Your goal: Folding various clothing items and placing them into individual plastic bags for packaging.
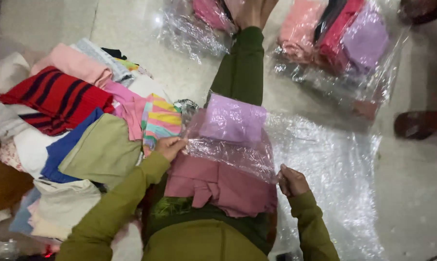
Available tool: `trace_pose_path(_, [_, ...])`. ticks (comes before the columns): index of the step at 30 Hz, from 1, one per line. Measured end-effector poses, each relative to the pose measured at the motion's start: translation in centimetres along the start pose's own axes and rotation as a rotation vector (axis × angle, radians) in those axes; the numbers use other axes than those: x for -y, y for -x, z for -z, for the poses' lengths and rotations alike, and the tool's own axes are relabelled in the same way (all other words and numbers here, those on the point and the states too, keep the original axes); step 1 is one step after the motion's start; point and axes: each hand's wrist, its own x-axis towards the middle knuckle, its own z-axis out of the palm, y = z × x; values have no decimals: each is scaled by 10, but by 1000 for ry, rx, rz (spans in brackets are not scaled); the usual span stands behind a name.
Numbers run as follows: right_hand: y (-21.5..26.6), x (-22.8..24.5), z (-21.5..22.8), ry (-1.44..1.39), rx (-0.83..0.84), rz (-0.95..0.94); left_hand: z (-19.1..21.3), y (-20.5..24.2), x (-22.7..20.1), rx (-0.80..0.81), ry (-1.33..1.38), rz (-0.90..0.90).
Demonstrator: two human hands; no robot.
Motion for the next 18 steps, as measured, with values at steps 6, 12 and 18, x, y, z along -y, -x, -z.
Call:
trace_pose_path(6, [-11, -35, 1, 146, -166, -90, 33, 23, -78, 9, -314, -96])
trace_pose_path(12, [14, 0, -25, 187, -186, -55, -11, -5, -158, -420, -518, -1109])
trace_pose_path(18, [9, -18, -17, 229, -206, -45, -113, -35, -154, -239, -690, -1273])
